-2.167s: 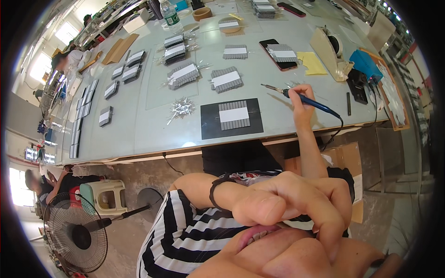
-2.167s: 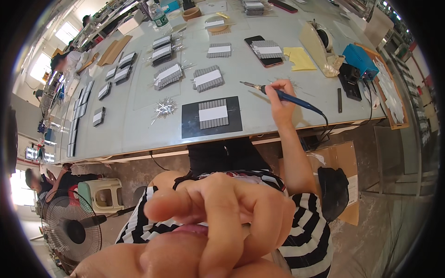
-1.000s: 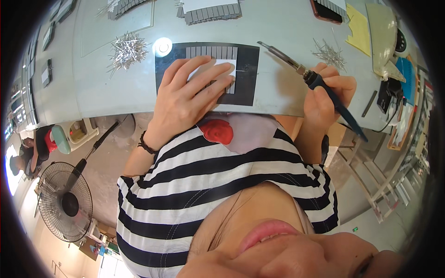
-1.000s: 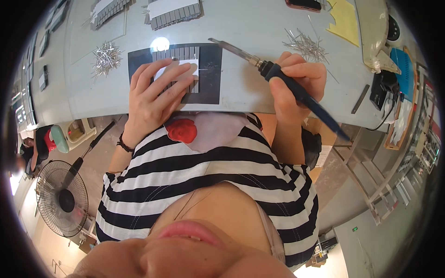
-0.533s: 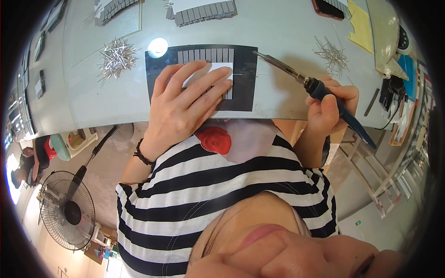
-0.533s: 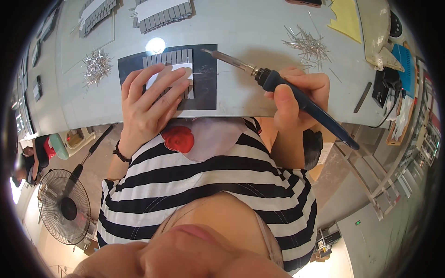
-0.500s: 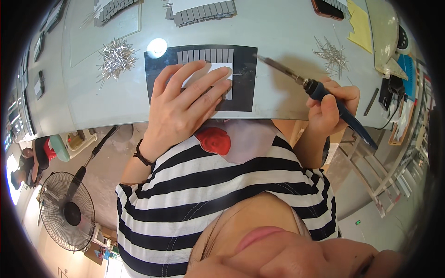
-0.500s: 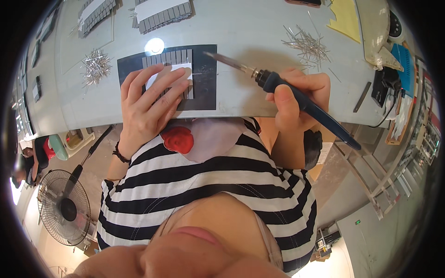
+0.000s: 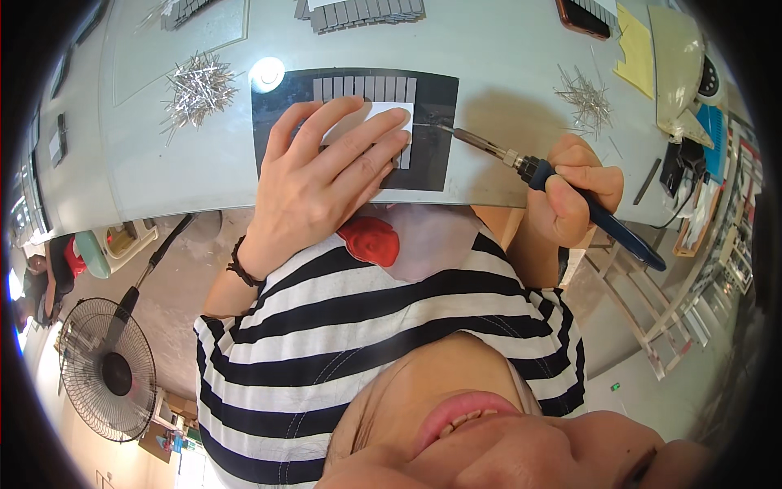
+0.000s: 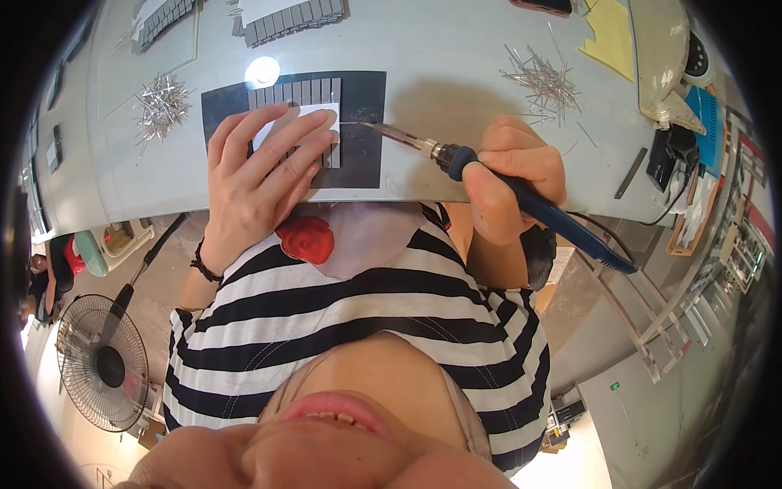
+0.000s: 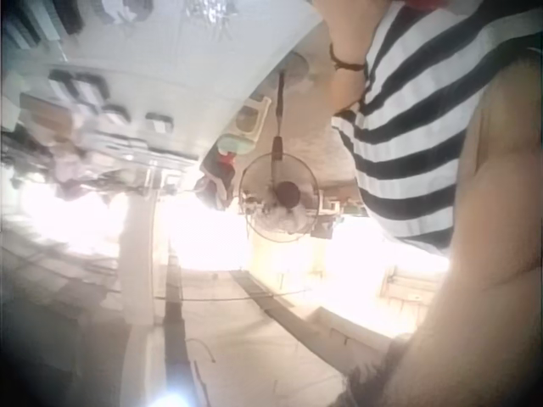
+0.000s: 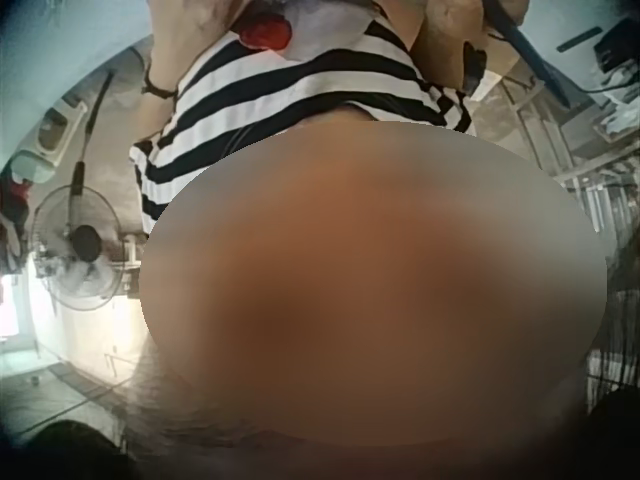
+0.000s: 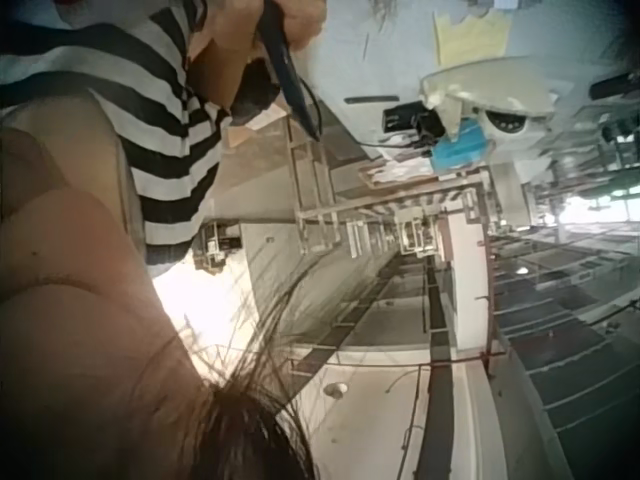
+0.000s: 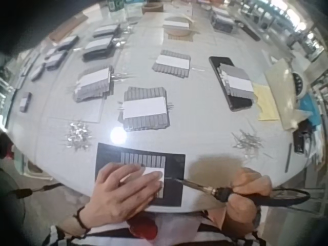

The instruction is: The person places components onto a work template, positions metal wires onto them, and solders the wires to the components using a soldering iron, stacking the completed pieces on the table.

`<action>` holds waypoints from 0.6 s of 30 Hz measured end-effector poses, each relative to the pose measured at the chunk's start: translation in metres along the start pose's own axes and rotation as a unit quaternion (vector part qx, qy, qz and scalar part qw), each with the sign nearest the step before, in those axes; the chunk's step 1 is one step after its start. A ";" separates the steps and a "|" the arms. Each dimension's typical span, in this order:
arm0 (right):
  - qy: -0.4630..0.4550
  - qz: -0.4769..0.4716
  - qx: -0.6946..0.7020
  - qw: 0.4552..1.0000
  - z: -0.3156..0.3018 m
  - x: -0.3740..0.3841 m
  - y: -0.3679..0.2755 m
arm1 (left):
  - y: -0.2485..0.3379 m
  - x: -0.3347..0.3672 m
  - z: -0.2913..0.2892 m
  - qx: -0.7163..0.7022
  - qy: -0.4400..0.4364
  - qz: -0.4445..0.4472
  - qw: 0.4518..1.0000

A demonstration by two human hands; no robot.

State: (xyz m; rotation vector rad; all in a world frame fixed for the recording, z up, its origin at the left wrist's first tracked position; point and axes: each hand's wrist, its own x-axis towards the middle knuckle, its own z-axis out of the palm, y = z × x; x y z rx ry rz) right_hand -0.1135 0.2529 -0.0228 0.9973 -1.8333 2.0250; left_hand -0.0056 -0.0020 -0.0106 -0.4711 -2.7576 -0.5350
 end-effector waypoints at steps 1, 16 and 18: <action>-0.001 0.001 -0.001 1.000 0.001 0.000 -0.001 | 0.000 -0.001 0.000 -0.002 0.000 -0.001 1.000; -0.016 0.038 -0.003 0.999 0.007 0.002 -0.004 | -0.004 -0.003 0.004 -0.003 0.006 0.013 1.000; -0.017 0.047 -0.004 0.999 0.008 0.003 -0.005 | -0.004 -0.002 0.004 0.000 0.007 0.014 1.000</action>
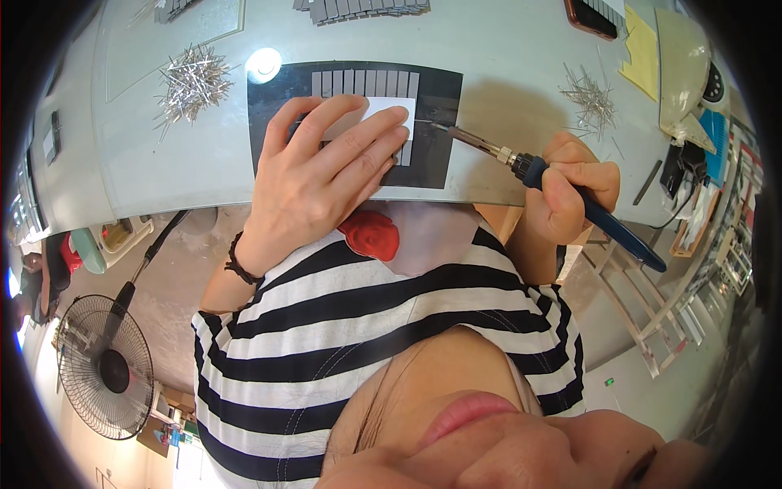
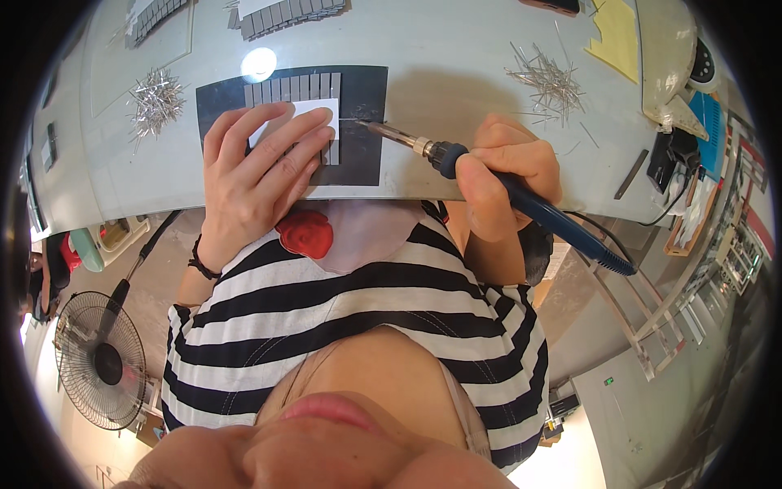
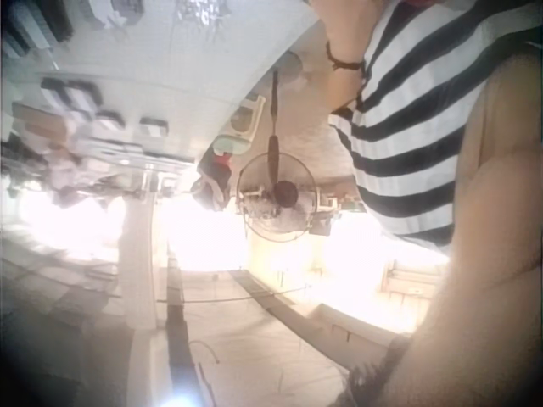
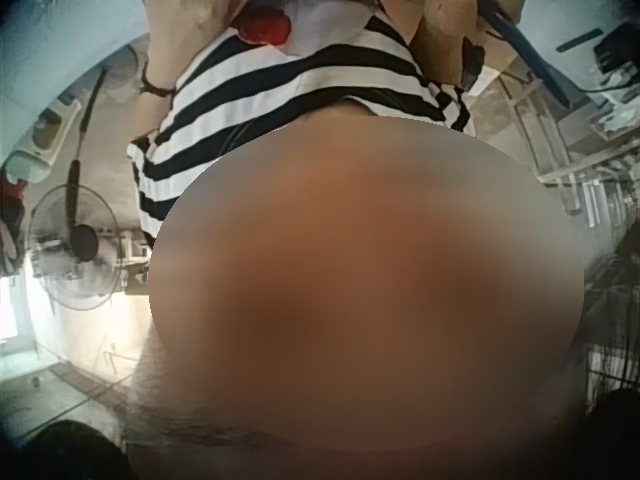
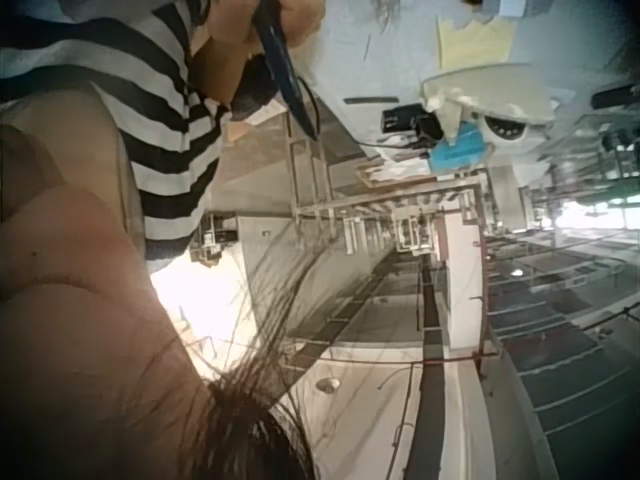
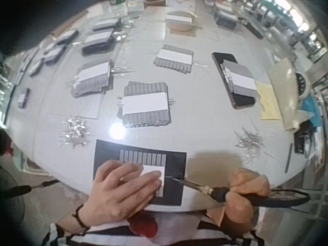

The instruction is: The person places components onto a work template, positions metal wires onto them, and solders the wires to the components using a soldering iron, stacking the completed pieces on the table.

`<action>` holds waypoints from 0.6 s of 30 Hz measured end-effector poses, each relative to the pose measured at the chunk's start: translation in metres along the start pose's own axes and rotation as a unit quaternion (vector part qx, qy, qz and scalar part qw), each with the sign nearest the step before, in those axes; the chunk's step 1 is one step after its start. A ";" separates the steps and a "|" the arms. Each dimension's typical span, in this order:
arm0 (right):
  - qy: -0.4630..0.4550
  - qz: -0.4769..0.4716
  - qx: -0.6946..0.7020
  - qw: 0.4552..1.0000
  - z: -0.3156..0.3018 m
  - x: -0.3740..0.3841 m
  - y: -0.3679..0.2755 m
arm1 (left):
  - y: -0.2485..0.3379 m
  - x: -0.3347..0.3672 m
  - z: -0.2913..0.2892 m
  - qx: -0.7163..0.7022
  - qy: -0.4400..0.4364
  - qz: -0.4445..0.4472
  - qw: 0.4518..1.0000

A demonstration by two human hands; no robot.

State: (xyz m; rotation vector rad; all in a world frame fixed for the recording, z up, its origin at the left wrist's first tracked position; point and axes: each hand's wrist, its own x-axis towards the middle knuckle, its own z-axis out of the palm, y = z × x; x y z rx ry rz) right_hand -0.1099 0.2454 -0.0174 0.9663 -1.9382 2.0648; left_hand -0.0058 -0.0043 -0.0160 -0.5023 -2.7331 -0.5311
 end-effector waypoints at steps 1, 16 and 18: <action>0.000 0.000 0.000 1.000 0.000 0.000 0.000 | 0.000 0.000 0.000 0.000 0.000 0.000 1.000; 0.015 0.023 -0.013 1.000 0.002 -0.001 -0.001 | 0.001 0.001 0.000 -0.005 -0.002 -0.002 1.000; 0.015 0.024 -0.016 0.999 0.003 0.000 -0.001 | 0.001 0.001 0.000 -0.006 -0.001 -0.002 1.000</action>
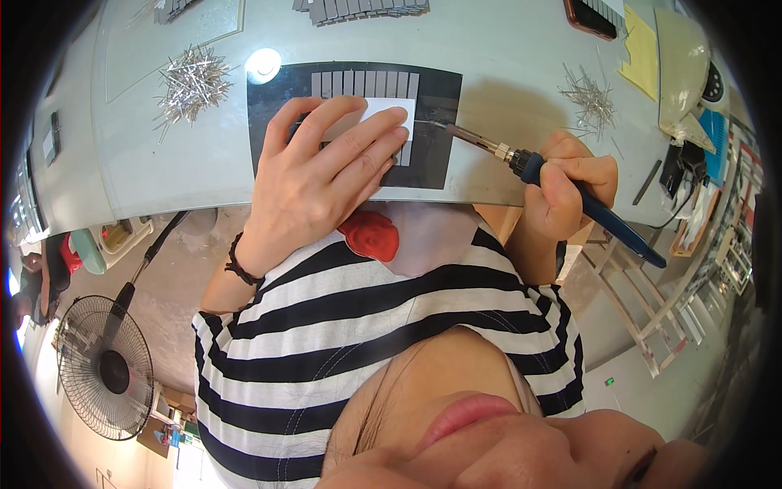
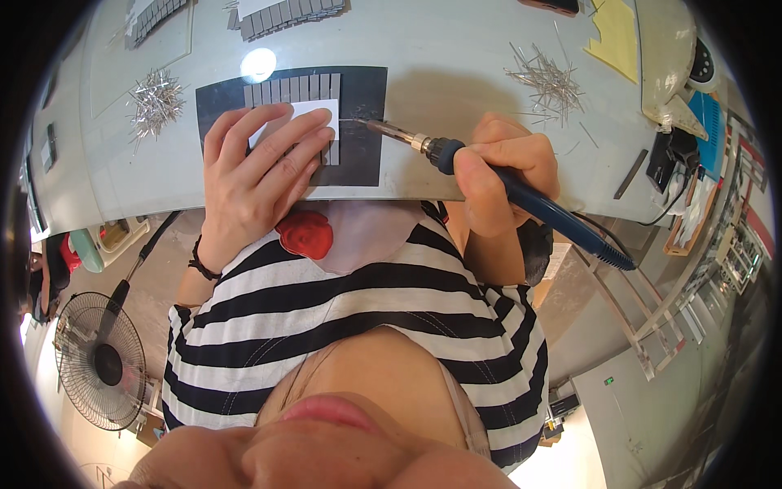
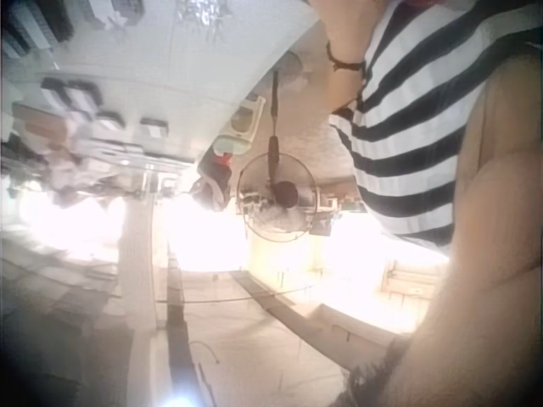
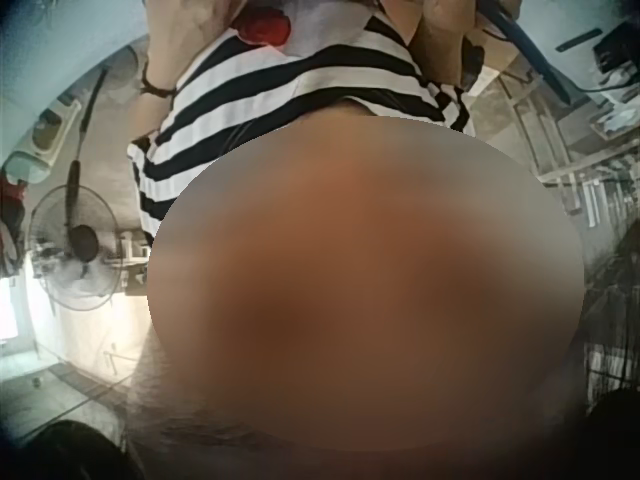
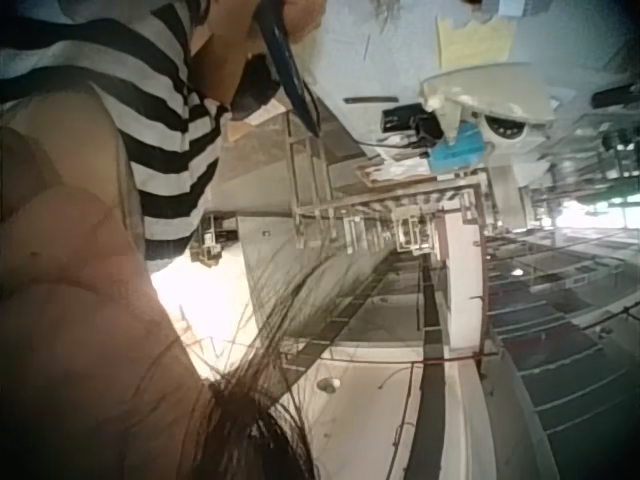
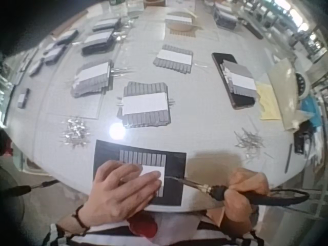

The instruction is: The person places components onto a work template, positions metal wires onto them, and solders the wires to the components using a soldering iron, stacking the completed pieces on the table.

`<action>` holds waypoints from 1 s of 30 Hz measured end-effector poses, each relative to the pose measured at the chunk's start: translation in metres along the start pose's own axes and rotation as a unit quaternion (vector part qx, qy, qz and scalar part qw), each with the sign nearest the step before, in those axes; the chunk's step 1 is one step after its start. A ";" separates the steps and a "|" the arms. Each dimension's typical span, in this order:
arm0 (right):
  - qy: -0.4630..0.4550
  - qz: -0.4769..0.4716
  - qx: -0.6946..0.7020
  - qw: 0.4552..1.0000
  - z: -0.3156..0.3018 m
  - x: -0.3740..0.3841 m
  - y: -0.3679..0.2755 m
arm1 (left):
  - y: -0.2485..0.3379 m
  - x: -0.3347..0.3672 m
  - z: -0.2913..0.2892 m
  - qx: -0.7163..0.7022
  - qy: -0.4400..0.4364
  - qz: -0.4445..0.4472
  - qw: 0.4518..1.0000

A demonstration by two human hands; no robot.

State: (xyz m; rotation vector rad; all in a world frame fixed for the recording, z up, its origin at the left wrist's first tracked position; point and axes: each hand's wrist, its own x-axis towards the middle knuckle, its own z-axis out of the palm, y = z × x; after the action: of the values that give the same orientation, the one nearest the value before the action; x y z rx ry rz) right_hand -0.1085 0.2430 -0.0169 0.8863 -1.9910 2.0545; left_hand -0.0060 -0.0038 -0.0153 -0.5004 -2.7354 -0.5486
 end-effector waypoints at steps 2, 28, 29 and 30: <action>0.010 0.009 -0.003 1.000 0.001 -0.001 -0.001 | 0.000 0.000 0.000 0.000 -0.001 -0.001 1.000; 0.128 0.164 -0.030 0.978 0.020 0.002 -0.029 | 0.002 0.002 0.002 -0.016 0.019 0.006 1.000; 0.138 0.161 -0.015 0.977 0.019 0.000 -0.028 | 0.002 0.002 0.002 -0.016 0.021 0.006 1.000; 0.147 0.159 -0.001 0.976 0.019 0.000 -0.028 | 0.002 0.002 0.002 -0.016 0.022 0.005 1.000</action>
State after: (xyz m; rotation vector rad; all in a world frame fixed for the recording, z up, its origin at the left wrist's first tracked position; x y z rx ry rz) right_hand -0.0884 0.2282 0.0065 0.2490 -2.0706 2.1868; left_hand -0.0074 -0.0009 -0.0159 -0.5037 -2.6853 -0.5942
